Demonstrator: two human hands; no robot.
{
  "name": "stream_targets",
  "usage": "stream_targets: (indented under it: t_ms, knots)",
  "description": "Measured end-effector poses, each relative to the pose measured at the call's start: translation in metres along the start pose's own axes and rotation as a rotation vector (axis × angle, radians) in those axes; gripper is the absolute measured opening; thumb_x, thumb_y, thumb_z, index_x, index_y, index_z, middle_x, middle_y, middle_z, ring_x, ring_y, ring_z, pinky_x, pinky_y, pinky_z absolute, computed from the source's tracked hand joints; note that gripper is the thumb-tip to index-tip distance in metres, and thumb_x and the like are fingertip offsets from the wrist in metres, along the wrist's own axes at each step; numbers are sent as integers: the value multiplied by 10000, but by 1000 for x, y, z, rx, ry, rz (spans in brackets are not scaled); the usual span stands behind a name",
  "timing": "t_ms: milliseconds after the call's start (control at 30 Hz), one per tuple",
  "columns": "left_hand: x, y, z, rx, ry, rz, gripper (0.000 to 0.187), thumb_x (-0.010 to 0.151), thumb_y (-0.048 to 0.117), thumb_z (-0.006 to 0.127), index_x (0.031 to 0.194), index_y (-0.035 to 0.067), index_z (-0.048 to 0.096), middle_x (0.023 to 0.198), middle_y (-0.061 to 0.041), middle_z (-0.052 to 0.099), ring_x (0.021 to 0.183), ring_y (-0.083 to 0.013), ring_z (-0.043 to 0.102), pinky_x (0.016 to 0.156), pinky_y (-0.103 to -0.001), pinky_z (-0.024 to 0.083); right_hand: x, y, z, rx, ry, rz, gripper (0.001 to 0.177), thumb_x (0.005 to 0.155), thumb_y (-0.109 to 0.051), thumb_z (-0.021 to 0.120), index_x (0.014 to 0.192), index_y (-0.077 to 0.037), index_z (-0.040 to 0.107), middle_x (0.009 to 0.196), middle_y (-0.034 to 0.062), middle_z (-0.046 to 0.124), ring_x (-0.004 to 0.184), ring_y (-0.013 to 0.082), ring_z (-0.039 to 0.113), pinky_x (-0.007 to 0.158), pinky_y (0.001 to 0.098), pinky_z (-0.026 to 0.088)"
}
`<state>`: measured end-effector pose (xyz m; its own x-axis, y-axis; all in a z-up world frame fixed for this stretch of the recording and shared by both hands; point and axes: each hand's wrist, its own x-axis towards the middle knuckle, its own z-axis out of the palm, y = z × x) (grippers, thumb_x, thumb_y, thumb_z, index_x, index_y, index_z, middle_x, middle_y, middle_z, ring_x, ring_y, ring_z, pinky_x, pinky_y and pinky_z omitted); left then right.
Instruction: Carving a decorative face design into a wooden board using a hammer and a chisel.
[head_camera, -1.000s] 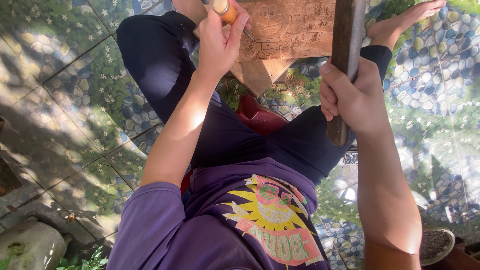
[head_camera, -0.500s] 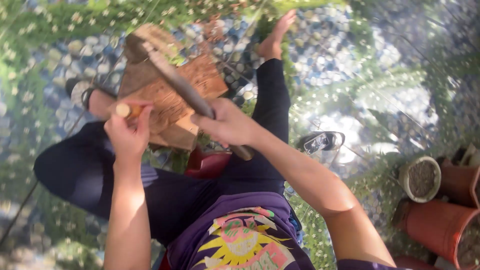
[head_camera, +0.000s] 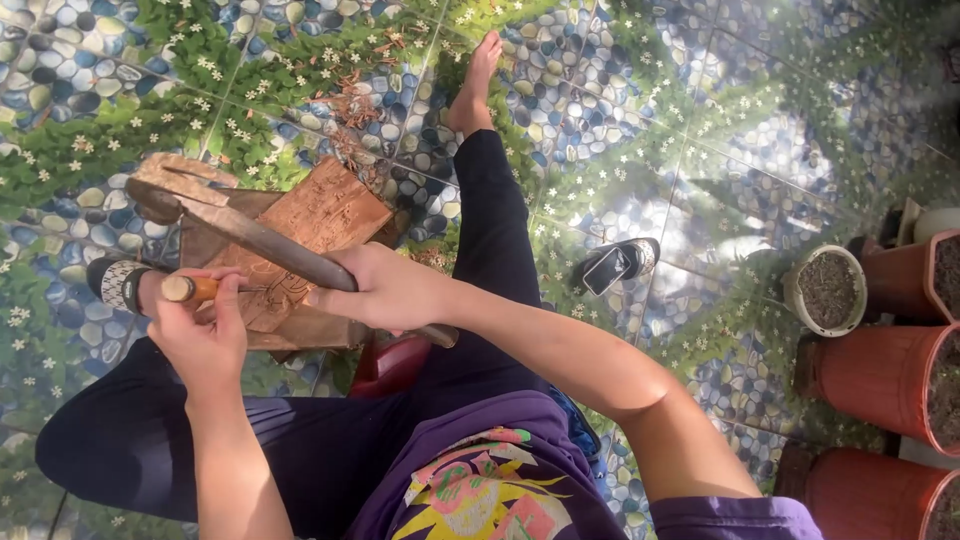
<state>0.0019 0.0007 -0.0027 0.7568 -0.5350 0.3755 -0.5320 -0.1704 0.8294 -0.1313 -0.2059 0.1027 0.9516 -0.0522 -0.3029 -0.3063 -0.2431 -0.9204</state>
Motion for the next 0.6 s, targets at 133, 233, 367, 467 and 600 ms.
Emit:
stream_targets:
  t_ms: [133,233,367,467,600]
  knots:
    - [0,-19,1,60,32,1,259,1145,52,722,1154,-116,526,1066,-271,694,948,-371,733,649,-392,579,-3,9,11,-43,-3,-78,314,958,-393,531,806,-123,486,625,3,562,549,146,541,556,329,438]
    - [-12,-54,-1,139,69,-56,278,1132,41,763,1139,-80,514,947,-201,674,785,-333,679,611,-374,530,-3,18,18,-154,-83,49,331,940,-390,520,769,-107,502,623,24,535,534,186,504,524,370,415]
    - [-10,-48,-2,87,78,-39,269,1145,40,725,1203,-124,520,994,-267,688,889,-389,722,678,-409,564,-8,15,19,-124,-81,-45,310,959,-363,535,792,-102,542,615,16,542,523,174,514,530,350,428]
    - [-4,-33,1,122,88,-30,151,1085,-94,654,1166,-137,535,965,-293,718,838,-414,734,613,-389,537,-14,-1,19,-99,-63,-172,338,974,-416,493,845,-107,538,600,10,559,500,169,544,511,336,451]
    - [9,-14,2,149,53,113,106,1092,-50,727,1076,-144,682,1121,-303,587,835,-409,681,569,-439,530,-11,-10,23,-133,-103,-72,288,978,-352,499,853,-97,540,635,32,581,536,194,566,552,359,456]
